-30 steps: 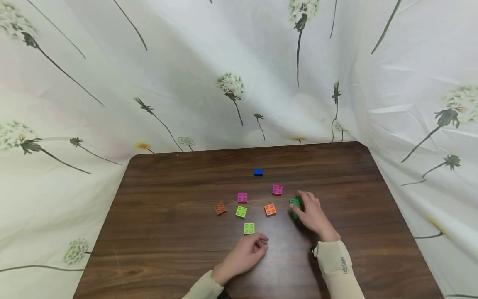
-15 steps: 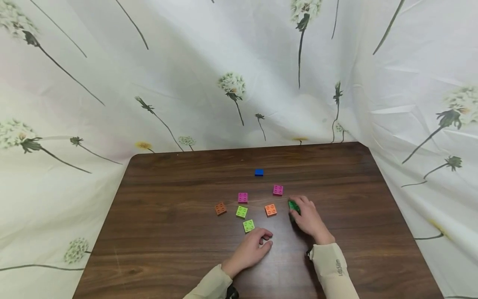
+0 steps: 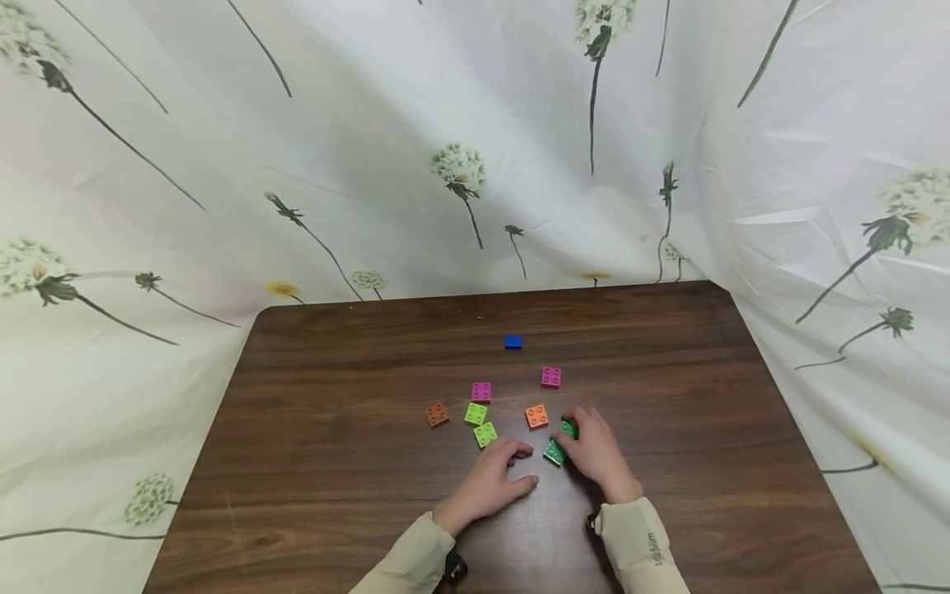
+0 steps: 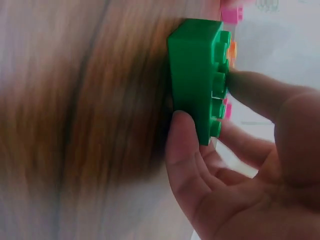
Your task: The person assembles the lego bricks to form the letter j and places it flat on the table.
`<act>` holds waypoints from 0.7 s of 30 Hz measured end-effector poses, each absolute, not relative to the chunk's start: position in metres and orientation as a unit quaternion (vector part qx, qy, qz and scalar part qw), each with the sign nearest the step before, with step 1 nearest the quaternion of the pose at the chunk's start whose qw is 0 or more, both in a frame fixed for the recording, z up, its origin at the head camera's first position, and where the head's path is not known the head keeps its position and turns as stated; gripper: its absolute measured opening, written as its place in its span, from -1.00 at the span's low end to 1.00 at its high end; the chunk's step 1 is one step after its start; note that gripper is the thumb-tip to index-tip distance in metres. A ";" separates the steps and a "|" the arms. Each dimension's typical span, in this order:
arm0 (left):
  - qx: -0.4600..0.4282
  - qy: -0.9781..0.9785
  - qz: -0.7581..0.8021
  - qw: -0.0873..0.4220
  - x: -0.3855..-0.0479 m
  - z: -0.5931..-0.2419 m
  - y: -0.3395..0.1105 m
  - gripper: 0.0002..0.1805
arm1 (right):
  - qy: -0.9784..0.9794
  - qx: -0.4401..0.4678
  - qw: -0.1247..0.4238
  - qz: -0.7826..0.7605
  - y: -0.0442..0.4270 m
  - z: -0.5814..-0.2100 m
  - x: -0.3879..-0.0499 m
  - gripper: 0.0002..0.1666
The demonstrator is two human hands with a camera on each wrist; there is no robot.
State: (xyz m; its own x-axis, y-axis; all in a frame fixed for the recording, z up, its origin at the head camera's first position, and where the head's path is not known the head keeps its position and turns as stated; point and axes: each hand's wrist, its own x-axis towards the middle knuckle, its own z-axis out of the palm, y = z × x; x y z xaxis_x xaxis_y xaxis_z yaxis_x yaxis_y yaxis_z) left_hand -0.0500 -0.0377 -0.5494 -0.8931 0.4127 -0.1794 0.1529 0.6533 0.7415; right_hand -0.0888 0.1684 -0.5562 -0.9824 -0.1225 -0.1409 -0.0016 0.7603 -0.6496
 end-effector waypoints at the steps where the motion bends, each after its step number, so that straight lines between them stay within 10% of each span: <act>1: 0.157 0.893 0.386 0.172 -0.051 -0.549 -0.038 -0.52 | 0.933 -0.025 0.088 -0.349 0.165 -0.556 -0.088 -0.59; 21: 0.165 0.905 0.367 0.137 -0.061 -0.556 -0.051 -0.50 | 0.933 0.022 0.101 -0.345 0.123 -0.553 -0.079 -0.71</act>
